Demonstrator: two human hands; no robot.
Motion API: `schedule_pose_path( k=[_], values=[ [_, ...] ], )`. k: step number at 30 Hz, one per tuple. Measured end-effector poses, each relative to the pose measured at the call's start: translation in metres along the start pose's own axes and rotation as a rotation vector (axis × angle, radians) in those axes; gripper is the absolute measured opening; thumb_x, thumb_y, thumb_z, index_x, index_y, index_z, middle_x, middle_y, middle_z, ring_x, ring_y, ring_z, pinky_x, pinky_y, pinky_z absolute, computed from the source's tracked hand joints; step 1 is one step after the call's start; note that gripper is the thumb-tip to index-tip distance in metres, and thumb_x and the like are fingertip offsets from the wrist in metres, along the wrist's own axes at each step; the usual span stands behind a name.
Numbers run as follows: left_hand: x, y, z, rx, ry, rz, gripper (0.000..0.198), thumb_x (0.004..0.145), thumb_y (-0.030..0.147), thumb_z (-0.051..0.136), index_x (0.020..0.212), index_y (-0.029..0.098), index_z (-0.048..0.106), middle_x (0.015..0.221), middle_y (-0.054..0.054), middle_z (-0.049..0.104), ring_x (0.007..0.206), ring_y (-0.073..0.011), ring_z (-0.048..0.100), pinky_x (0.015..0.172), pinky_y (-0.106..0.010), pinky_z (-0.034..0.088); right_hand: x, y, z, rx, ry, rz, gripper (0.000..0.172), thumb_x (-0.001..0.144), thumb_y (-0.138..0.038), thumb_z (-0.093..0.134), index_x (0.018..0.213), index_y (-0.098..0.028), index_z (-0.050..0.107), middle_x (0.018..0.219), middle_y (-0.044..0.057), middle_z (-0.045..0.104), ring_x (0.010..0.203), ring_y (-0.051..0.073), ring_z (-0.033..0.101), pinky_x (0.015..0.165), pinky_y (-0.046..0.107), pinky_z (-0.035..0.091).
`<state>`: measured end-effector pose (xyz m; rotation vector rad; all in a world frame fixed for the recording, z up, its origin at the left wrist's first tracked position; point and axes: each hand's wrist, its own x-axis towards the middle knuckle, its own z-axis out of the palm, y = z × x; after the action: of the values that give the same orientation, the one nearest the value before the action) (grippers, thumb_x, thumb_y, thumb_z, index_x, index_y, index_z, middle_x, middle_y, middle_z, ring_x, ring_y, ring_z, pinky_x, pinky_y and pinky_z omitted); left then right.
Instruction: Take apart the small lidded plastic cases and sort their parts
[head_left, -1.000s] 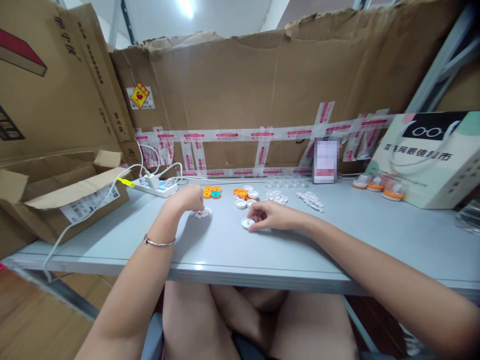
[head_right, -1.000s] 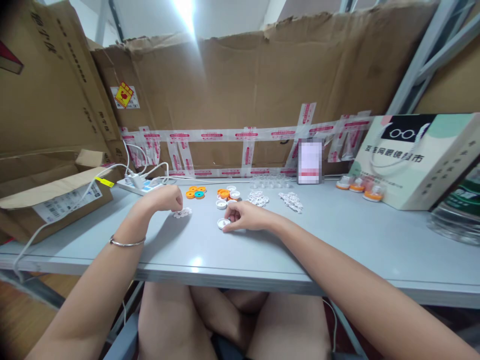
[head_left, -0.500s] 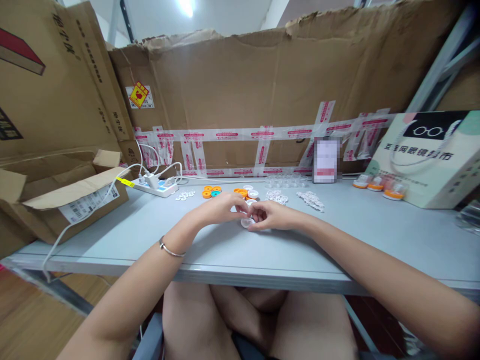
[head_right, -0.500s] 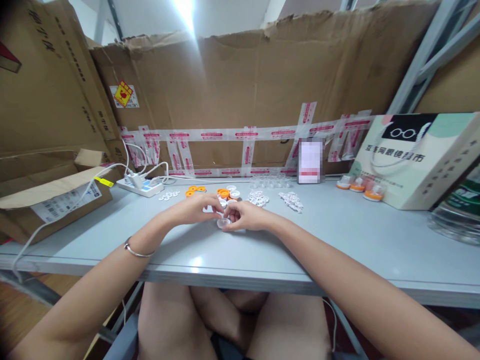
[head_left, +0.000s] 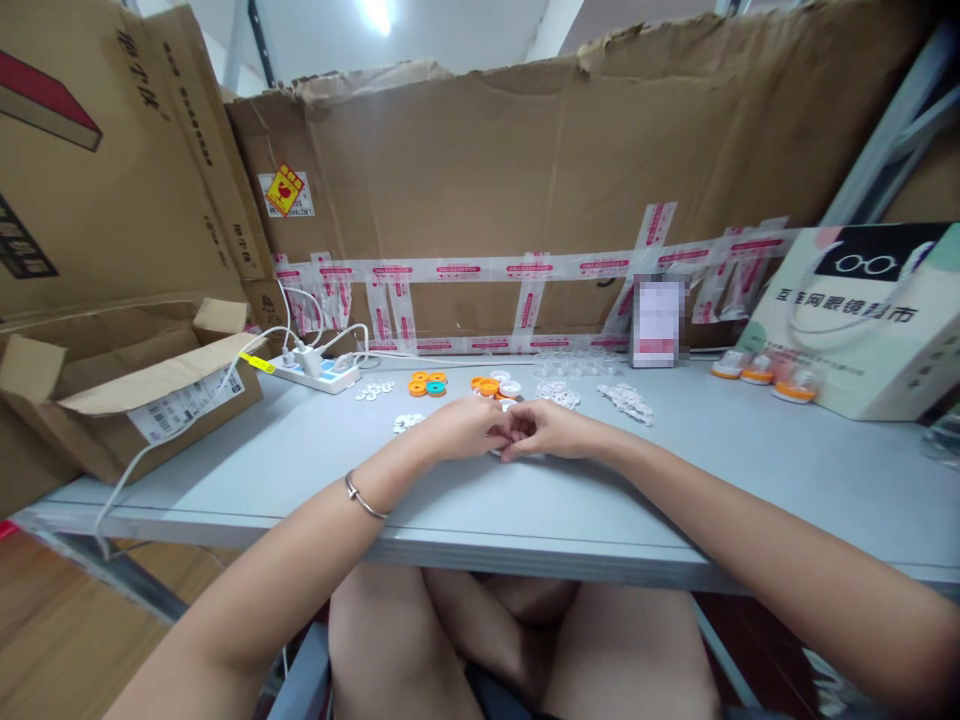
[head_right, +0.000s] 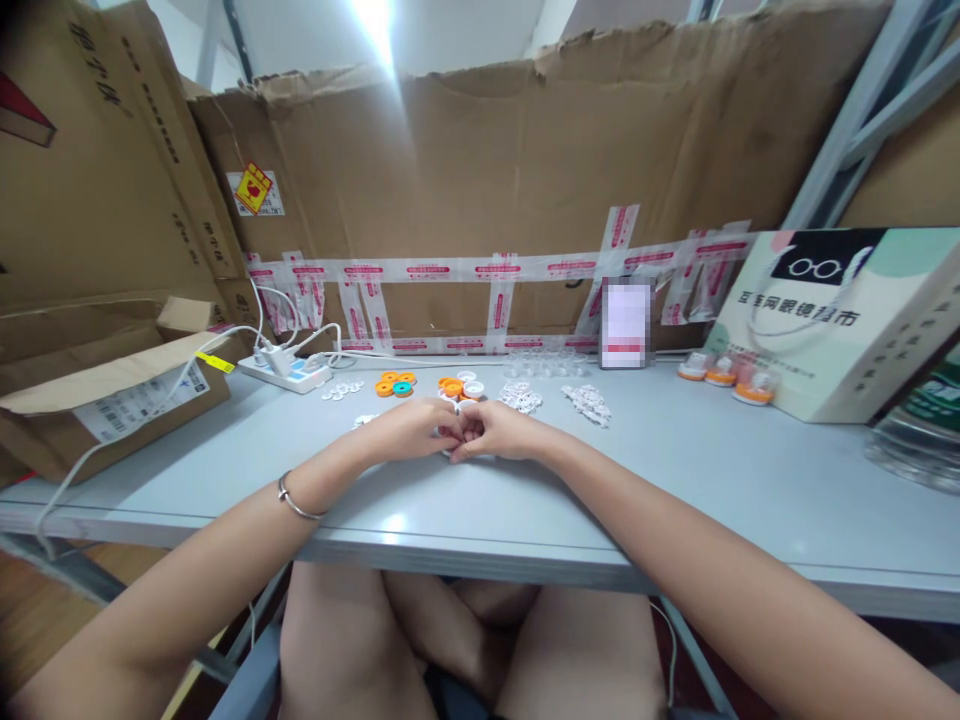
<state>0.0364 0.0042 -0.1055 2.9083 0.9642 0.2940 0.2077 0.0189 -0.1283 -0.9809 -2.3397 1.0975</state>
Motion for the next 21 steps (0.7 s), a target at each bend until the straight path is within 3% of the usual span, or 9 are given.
schedule_pose_path(
  k=[10,15,18,21],
  values=[
    [0.0,0.001,-0.002,0.026,0.008,0.024,0.015,0.071,0.027,0.062,0.066,0.014,0.063,0.073,-0.004,0.063,0.07,-0.0134,0.055,0.062,-0.021,0.037,0.002,0.001,0.0,-0.027,0.005,0.03,0.038,0.053,-0.042,0.072,0.073,-0.016,0.055,0.062,-0.005,0.047,0.058,0.009,0.041,0.053,0.022,0.032],
    [-0.007,-0.001,-0.017,-0.005,0.123,0.036,0.012,0.073,0.02,0.054,0.066,0.014,0.063,0.069,-0.002,0.061,0.064,-0.0097,0.051,0.061,-0.019,0.036,0.0,0.0,0.0,-0.04,0.016,0.037,0.043,0.054,-0.047,0.071,0.078,-0.015,0.057,0.062,-0.005,0.046,0.056,0.008,0.04,0.051,0.022,0.03],
    [-0.018,-0.014,-0.034,0.06,0.192,-0.133,0.015,0.07,0.015,0.049,0.066,0.014,0.064,0.067,-0.002,0.061,0.059,-0.0081,0.047,0.058,-0.019,0.033,-0.002,-0.003,0.0,-0.035,0.011,0.058,0.044,0.054,-0.048,0.071,0.081,-0.015,0.058,0.061,-0.005,0.047,0.056,0.008,0.041,0.05,0.022,0.029],
    [-0.032,-0.033,-0.047,0.199,0.082,-0.428,0.015,0.062,0.013,0.049,0.053,0.013,0.061,0.052,-0.002,0.056,0.047,-0.007,0.038,0.048,-0.021,0.026,-0.003,-0.004,-0.001,-0.032,0.006,0.071,0.046,0.053,-0.049,0.071,0.081,-0.015,0.058,0.062,-0.004,0.048,0.057,0.008,0.041,0.05,0.022,0.03]
  ],
)
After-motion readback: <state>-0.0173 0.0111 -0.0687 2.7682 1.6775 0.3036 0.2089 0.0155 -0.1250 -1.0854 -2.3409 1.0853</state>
